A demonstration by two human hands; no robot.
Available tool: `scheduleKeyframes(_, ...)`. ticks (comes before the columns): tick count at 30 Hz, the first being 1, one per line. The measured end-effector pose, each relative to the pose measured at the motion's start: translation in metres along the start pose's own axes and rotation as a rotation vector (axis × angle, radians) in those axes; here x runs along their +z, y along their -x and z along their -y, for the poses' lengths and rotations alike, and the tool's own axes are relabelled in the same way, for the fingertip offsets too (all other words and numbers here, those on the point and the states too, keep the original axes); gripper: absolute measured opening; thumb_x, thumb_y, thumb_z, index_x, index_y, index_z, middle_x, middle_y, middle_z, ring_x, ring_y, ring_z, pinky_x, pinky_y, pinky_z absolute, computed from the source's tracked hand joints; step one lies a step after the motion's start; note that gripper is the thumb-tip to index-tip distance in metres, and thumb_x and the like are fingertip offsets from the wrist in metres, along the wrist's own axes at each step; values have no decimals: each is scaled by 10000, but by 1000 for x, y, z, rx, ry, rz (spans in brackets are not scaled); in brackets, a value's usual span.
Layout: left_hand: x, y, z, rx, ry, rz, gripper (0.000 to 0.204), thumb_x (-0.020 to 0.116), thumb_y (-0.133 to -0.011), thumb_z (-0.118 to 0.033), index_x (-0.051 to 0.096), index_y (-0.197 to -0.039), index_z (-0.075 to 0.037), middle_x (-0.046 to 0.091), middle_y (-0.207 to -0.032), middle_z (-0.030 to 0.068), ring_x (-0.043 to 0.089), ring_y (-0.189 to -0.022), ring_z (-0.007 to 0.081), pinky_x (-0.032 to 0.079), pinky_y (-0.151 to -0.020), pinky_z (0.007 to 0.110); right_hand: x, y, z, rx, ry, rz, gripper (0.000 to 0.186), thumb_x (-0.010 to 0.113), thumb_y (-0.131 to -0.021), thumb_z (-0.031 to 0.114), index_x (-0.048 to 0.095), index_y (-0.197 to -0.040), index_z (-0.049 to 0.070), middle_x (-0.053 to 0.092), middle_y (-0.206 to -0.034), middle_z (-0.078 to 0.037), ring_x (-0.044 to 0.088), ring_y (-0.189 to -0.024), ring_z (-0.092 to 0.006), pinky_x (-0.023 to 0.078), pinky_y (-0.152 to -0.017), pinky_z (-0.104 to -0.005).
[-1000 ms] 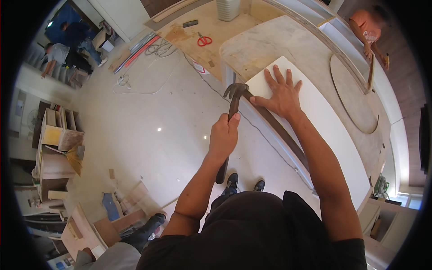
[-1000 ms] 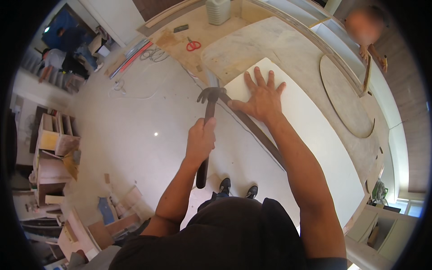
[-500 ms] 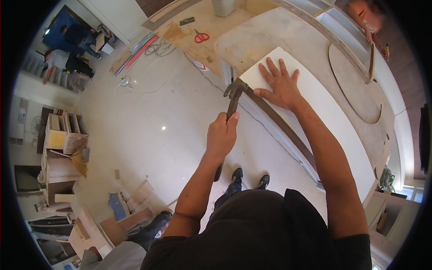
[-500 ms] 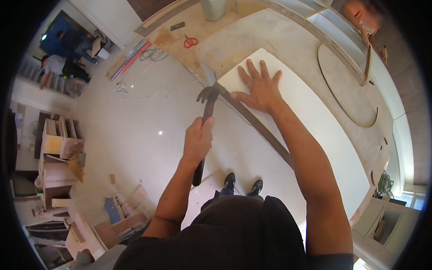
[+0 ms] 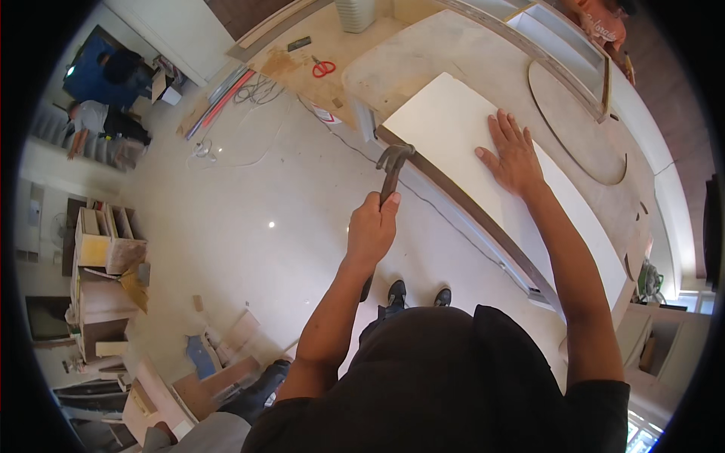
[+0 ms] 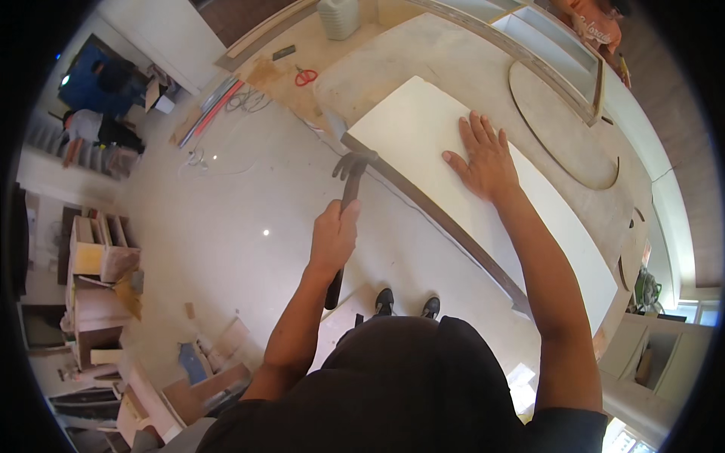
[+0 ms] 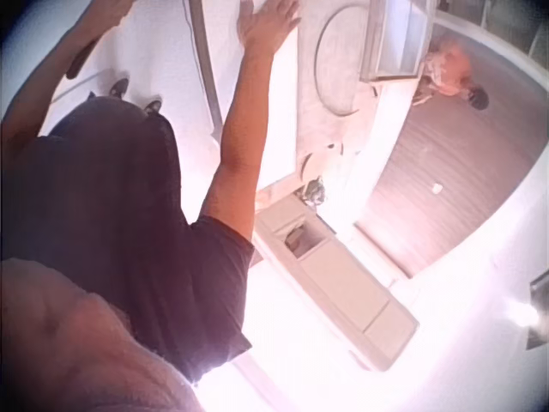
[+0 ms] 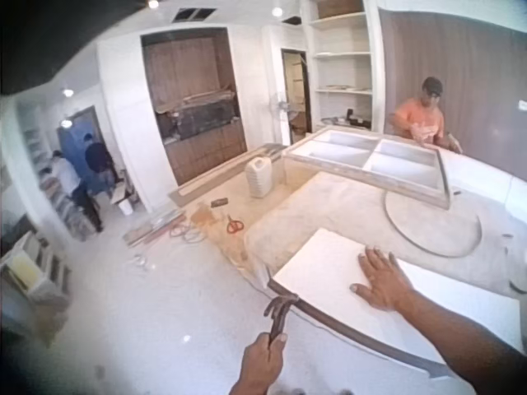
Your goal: The person sands a wooden edge, retrieves a curved edge banding strip, and fits it onto a white panel. They use a hammer to tap the banding into place along the edge, then trim the excess with scissors.
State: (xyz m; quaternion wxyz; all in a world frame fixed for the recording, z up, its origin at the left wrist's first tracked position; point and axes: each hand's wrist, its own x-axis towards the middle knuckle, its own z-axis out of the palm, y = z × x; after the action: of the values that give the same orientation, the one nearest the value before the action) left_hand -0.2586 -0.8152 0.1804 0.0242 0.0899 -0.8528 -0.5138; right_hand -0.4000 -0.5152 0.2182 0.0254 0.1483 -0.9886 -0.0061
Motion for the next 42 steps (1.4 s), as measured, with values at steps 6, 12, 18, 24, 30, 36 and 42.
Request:
scheduleKeyframes(6,5,16,-10,119,-25,-39,433,595,-1111,-387,615,-918,0,636,-658,167,642,-596,347,498,-593,464,-2,4,5,-12,-29,-33,876,432,-1075,676,317,-1698,71,233,-1785,-179,185,-1660,-347,152,-1350,-535)
scheduleKeyframes(12,15,37,-19,101,106,-61,394,626,-1091,-320,600,-889,18,600,-658,118,563,-568,196,485,-574,374,-2,4,4,-7,-41,-51,876,432,-1069,682,342,-1689,70,250,-1781,-174,193,-1659,-339,159,-1352,-529)
scheduleKeyframes(18,13,45,-29,103,-61,62,430,607,-1097,-389,614,-923,4,643,-666,199,659,-624,413,502,-599,488,0,4,4,0,-46,-45,885,429,-1064,690,340,-1691,72,248,-1782,-174,195,-1659,-338,158,-1352,-531)
scheduleKeyframes(24,23,60,-36,106,-84,92,421,617,-1090,-380,612,-928,9,658,-679,191,665,-630,410,508,-606,484,2,3,4,-9,-42,-53,897,427,-1058,703,336,-1694,76,245,-1783,-173,198,-1657,-343,160,-1351,-533)
scheduleKeyframes(30,36,74,-31,161,-127,115,403,608,-1092,-368,606,-940,5,667,-685,185,671,-634,417,515,-607,488,-1,3,4,-6,-47,-43,899,433,-1055,703,347,-1690,73,246,-1783,-174,199,-1657,-345,158,-1349,-537)
scheduleKeyframes(36,37,71,-30,168,-140,81,395,616,-1086,-363,603,-937,2,676,-697,210,684,-665,447,523,-624,523,2,5,-2,-50,-63,-47,900,479,-1039,704,355,-1693,99,249,-1784,-173,194,-1656,-376,149,-1343,-551)
scheduleKeyframes(42,43,89,-46,122,-64,127,424,622,-1077,-406,610,-959,2,671,-730,229,680,-708,472,517,-650,539,4,19,-5,18,-19,-62,920,507,-1023,720,351,-1698,115,255,-1781,-187,195,-1654,-405,151,-1323,-609)
